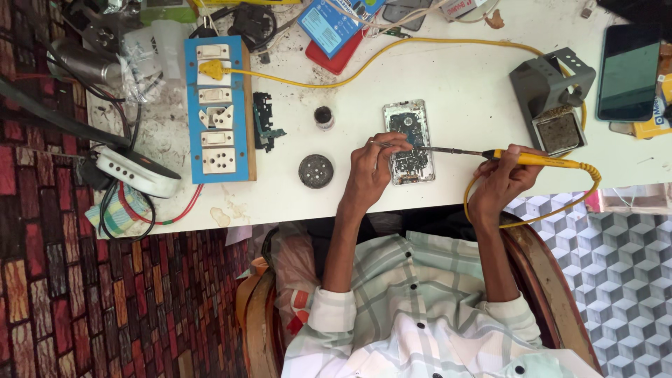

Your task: The person uses a soldering iron and a small tool to work on a circuit board. They repeatedly apply the soldering iron to various points on the board while holding the board steady with the other hand.

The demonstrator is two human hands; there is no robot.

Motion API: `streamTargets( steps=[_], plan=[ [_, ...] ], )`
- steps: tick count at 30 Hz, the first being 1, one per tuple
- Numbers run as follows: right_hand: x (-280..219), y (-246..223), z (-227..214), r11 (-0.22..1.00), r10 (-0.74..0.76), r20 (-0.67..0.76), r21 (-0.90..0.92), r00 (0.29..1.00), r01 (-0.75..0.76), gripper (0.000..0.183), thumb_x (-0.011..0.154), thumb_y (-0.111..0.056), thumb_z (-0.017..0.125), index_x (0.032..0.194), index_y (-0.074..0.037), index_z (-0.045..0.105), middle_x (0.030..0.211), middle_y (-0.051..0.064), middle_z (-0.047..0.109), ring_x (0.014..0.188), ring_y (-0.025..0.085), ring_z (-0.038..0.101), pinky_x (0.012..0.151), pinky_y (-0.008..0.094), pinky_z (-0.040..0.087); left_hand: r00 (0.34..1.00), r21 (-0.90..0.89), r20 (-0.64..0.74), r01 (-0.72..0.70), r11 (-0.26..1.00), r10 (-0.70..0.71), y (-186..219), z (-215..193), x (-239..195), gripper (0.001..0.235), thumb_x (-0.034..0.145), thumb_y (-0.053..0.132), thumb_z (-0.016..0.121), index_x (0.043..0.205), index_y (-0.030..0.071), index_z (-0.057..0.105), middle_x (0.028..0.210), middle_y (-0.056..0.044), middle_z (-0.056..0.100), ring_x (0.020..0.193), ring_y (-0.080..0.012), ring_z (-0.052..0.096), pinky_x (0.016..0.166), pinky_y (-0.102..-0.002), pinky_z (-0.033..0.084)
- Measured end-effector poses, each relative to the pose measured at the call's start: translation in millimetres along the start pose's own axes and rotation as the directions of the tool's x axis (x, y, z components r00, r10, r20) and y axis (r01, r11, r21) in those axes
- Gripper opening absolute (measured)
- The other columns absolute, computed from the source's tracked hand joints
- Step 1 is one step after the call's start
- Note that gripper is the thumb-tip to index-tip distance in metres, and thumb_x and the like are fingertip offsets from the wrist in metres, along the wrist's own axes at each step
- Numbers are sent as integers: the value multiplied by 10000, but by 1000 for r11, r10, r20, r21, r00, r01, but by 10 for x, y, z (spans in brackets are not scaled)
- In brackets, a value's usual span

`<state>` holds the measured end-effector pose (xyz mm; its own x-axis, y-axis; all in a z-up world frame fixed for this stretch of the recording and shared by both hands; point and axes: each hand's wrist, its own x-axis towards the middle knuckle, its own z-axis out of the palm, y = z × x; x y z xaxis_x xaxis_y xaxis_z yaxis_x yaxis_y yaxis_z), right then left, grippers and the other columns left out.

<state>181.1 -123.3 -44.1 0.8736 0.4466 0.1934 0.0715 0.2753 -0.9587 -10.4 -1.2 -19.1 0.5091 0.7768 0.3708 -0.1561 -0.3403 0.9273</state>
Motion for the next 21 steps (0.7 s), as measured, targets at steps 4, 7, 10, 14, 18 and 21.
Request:
streamTargets(
  steps=[4,7,10,14,18,21],
  plan=[
    [0,19,-12,1000,-18,-10,-11,1000,17,187,1174,-193,558,1120,-54,446,886,41,500,576,101,486,535,262,466,1000,-68,5,19,998,-18,-15,-2,-19,296,972,-212,371,1171,-119,568,1223,-215,682,1102,-312,750,962,-365,599],
    [3,45,-35,1000,-14,-38,-20,999,13,168,1163,-164,570,1122,-54,451,862,39,492,572,95,463,532,256,436,1000,-31,6,-15,999,15,-32,5,-20,234,1002,-215,377,1119,-105,547,1287,-218,671,1129,-311,756,964,-346,609],
    [-23,74,-60,1000,-6,-61,-7,998,6,150,1148,-151,568,1123,-57,453,863,36,492,560,89,447,520,250,422,1000,-81,12,16,997,-15,-36,2,-45,333,967,-225,365,1216,-127,564,1238,-216,666,1109,-330,744,973,-364,595],
    [10,81,-47,1000,-21,-71,2,997,21,155,1163,-169,562,1131,-49,470,862,49,514,562,107,480,530,262,448,1000,-59,5,-17,998,18,-29,-2,-23,251,982,-220,371,1138,-120,540,1272,-220,661,1132,-333,745,976,-363,602],
    [14,58,-33,999,25,-4,40,1000,-25,180,1172,-186,566,1112,-50,465,830,47,491,557,122,499,524,288,477,1000,-78,6,-6,997,7,-40,8,-31,275,966,-219,368,1155,-139,551,1256,-229,652,1125,-348,736,972,-377,597],
    [27,18,-14,999,38,39,27,999,-39,180,1161,-188,576,1125,-52,463,902,46,516,552,122,496,519,294,473,1000,-63,5,-4,998,4,-62,11,-14,219,996,-208,378,1100,-125,552,1273,-227,654,1139,-349,737,974,-373,598]
  ],
)
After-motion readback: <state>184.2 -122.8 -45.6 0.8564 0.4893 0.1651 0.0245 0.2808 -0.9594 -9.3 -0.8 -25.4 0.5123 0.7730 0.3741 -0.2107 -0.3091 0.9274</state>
